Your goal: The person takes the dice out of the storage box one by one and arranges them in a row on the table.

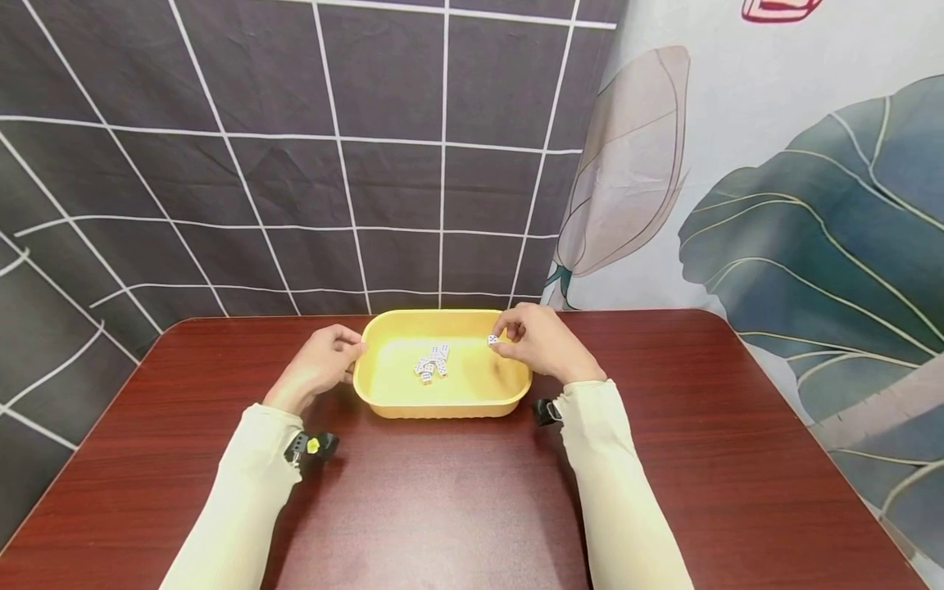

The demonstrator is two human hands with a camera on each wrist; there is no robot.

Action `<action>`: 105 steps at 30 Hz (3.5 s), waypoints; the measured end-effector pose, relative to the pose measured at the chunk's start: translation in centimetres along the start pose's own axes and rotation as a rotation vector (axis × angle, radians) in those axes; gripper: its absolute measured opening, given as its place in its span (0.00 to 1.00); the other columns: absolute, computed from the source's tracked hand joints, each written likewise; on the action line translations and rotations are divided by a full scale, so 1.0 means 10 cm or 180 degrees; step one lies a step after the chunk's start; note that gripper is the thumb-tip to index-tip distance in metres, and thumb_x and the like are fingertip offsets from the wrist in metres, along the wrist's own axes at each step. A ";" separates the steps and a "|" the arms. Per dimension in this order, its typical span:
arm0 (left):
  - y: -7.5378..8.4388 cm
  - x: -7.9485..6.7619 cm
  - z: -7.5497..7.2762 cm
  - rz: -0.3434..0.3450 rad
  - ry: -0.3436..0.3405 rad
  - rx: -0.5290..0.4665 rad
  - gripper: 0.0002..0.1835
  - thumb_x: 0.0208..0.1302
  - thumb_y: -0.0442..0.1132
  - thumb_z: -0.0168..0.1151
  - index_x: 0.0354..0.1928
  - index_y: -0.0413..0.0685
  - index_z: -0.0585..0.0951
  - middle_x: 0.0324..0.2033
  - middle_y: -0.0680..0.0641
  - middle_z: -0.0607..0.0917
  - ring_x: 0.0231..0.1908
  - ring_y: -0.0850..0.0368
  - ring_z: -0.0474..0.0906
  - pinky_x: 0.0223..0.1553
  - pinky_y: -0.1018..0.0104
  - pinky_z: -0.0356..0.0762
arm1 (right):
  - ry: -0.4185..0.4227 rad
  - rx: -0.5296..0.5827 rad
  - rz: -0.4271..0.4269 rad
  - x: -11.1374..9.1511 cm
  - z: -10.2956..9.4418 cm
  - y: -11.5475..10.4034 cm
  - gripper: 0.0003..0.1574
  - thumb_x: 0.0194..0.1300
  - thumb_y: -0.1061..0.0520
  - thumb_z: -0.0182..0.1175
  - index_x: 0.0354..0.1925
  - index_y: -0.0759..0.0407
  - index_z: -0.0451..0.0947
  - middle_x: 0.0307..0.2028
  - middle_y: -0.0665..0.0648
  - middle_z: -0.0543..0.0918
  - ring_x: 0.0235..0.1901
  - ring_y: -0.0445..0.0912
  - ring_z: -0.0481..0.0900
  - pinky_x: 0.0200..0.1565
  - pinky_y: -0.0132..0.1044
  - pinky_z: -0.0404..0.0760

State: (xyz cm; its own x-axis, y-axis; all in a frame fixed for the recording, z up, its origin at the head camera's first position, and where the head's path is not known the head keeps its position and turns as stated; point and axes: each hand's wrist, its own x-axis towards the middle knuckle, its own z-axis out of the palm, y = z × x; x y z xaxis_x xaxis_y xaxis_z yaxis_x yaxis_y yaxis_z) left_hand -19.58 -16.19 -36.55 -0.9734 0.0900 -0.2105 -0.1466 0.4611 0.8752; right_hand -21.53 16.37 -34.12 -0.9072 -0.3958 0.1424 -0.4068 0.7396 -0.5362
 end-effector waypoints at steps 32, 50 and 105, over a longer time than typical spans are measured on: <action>0.00 0.00 0.00 0.0029 -0.0003 0.0000 0.15 0.77 0.33 0.52 0.56 0.27 0.71 0.38 0.38 0.83 0.32 0.58 0.81 0.33 0.70 0.84 | 0.0197 0.0088 0.0374 -0.27 -0.36 0.57 0.03 0.62 0.60 0.70 0.37 0.56 0.87 0.30 0.54 0.82 0.32 0.46 0.77 0.40 0.37 0.76; 0.00 0.00 0.00 0.0028 0.0016 -0.0005 0.15 0.76 0.34 0.54 0.56 0.28 0.71 0.40 0.36 0.84 0.32 0.57 0.82 0.33 0.69 0.84 | 0.0251 -0.0011 0.0848 -0.41 -0.34 0.90 0.03 0.61 0.59 0.70 0.35 0.56 0.87 0.26 0.52 0.78 0.31 0.45 0.73 0.37 0.38 0.71; 0.00 -0.01 0.00 0.0002 0.0016 -0.0041 0.14 0.77 0.34 0.52 0.55 0.28 0.71 0.38 0.38 0.82 0.32 0.55 0.81 0.33 0.69 0.83 | 0.0098 0.0024 0.0867 -0.28 -0.31 0.60 0.16 0.63 0.55 0.69 0.48 0.61 0.84 0.33 0.56 0.79 0.35 0.49 0.76 0.37 0.37 0.74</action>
State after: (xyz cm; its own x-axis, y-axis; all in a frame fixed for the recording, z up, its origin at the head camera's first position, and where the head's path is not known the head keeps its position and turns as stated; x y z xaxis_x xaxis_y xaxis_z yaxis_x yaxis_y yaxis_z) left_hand -19.46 -16.14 -36.50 -0.9744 0.0858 -0.2077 -0.1481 0.4498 0.8808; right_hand -21.76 23.64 -35.14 -0.9860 -0.1659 0.0173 -0.1466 0.8125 -0.5643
